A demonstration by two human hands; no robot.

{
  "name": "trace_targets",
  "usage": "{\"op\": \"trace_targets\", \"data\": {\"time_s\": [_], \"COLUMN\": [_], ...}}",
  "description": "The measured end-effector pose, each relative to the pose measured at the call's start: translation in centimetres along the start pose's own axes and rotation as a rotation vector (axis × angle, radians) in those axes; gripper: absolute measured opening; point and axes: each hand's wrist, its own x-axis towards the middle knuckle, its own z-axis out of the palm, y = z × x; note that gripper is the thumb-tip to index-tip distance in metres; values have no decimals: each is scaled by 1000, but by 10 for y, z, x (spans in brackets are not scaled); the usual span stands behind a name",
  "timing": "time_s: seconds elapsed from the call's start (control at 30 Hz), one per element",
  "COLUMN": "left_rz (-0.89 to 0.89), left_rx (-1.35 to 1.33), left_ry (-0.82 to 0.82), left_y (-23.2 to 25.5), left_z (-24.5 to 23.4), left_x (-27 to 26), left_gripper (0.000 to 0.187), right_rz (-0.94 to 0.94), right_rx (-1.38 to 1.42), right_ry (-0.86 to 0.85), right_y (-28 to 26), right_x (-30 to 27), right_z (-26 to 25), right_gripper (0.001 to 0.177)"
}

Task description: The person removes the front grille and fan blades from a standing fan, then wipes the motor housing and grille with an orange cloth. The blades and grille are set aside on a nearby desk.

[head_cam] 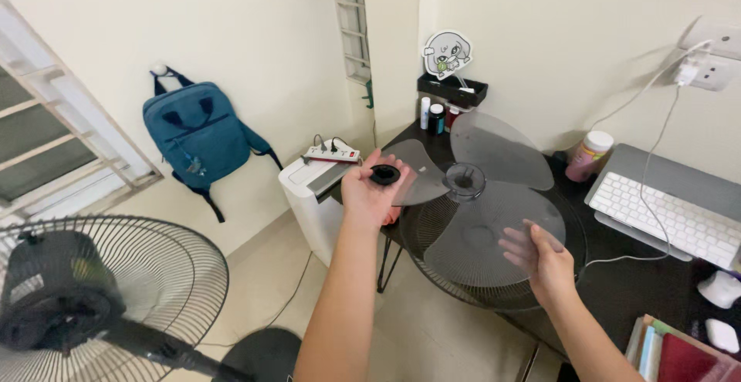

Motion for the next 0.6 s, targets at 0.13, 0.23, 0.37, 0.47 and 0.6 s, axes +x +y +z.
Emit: {"op": "trace_targets", "data": {"time_s": [0.13, 0.23, 0.37, 0.47, 0.6], "left_rz": [-77, -144, -223, -272, -357], "left_rx": [42, 69, 99, 121, 156], "left_ry": [-13, -41, -92, -83, -41], "left_y": [-8, -15, -28, -40, -54], "left_z": [2, 3, 1, -2, -9], "left_x": [30, 53, 79, 92, 103], "left_gripper": [65, 67, 68, 70, 70], "right_rz": [-24, -36, 6, 19, 3], "right_rx": [43, 58, 68, 79, 97], "right_ry": [52, 125, 252, 320, 372], "right_y": [7, 16, 27, 36, 53], "right_x": [5, 6, 4, -2, -12], "right_z": [-2, -1, 3, 3, 4], "right_gripper": [44, 44, 43, 43, 43]}}
